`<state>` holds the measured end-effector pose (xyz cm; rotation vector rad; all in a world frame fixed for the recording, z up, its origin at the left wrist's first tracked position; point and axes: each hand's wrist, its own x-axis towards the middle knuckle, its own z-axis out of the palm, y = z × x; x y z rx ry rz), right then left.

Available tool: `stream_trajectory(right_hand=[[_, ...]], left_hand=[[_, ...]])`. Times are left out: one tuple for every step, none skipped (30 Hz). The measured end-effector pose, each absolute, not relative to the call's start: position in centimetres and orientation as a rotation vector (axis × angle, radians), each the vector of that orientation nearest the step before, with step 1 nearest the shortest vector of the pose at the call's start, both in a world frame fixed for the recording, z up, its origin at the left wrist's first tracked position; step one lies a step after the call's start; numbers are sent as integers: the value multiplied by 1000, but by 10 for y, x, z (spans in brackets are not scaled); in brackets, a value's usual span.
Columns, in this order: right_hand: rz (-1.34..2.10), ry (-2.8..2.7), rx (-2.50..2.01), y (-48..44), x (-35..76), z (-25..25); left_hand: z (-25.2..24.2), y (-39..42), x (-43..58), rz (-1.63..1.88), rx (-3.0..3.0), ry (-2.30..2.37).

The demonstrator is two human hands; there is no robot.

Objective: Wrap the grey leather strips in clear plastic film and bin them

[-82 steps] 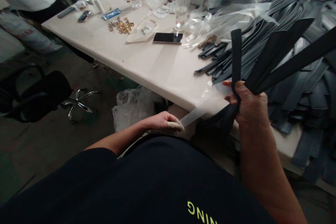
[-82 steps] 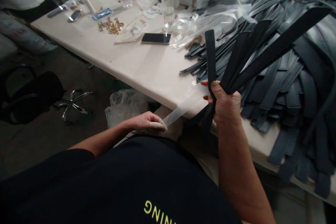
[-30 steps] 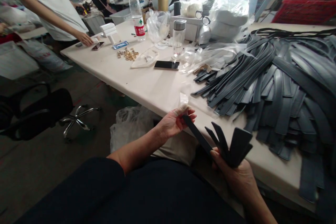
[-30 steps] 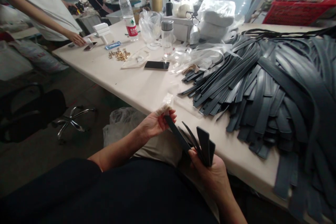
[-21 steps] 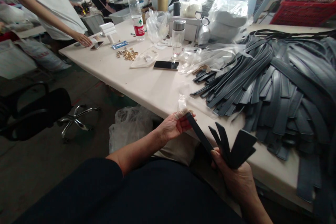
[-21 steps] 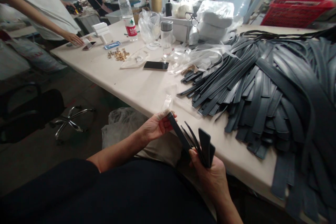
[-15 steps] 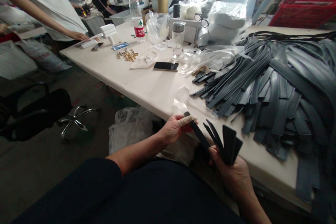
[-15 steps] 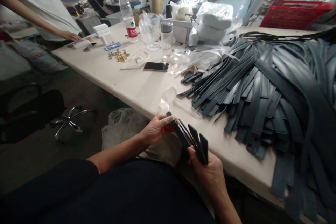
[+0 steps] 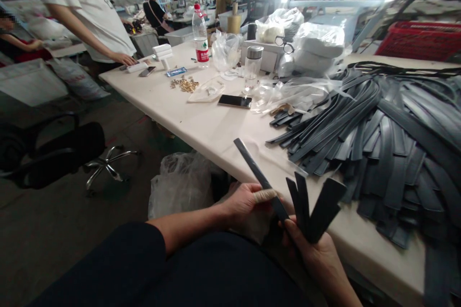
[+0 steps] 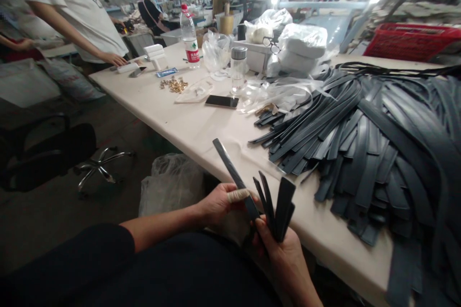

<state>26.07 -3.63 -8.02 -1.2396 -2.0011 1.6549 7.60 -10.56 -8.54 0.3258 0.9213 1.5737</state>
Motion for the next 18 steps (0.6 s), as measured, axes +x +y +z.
stream_trajectory(right_hand=[[1645, -2011, -1226, -36, 258, -79], [1637, -2019, -1213, -35, 255, -78], [1635, -2022, -1205, -35, 254, -78], [1640, -2015, -1211, -36, 254, -77], [1646, -2003, -1226, -38, 255, -77], [1644, -1991, -1244, -40, 257, -77], [1636, -1987, -1262, -42, 258, -77], [1626, -1990, -1278, -43, 259, -78], [1608, -1996, -1290, -44, 259, -78], [1588, -2003, -1299, -44, 258, -79], [1579, -2014, -1306, -42, 256, -79], [1586, -2033, -1302, -40, 254, -80], [1601, -2054, -1286, -38, 252, -81], [1616, -2070, -1270, -36, 251, -82], [1630, -2078, -1258, -34, 251, -83], [1638, -2073, -1256, -34, 251, -85], [1636, -2056, -1263, -35, 253, -87], [1628, -2030, -1280, -37, 255, -90]], left_hand=[[-87, -107, 82, 1539, 350, 896], [-88, -108, 85, 1524, 374, 887], [-89, -109, 85, 1535, 393, 896], [-90, -110, 83, 1568, 404, 922], [-91, -111, 78, 1607, 411, 955], [-92, -112, 74, 1642, 415, 988], [-93, -113, 70, 1661, 418, 1016], [-94, -115, 68, 1654, 421, 1034], [-95, -117, 69, 1615, 432, 1035], [-96, -119, 72, 1558, 451, 1024], [-96, -121, 76, 1498, 475, 1004], [-97, -122, 80, 1450, 494, 981], [-97, -121, 84, 1431, 501, 956], [-97, -120, 85, 1449, 487, 930], [-97, -118, 84, 1504, 444, 902], [-98, -116, 81, 1578, 370, 871], [-98, -113, 75, 1655, 276, 838], [-98, -109, 68, 1729, 174, 813]])
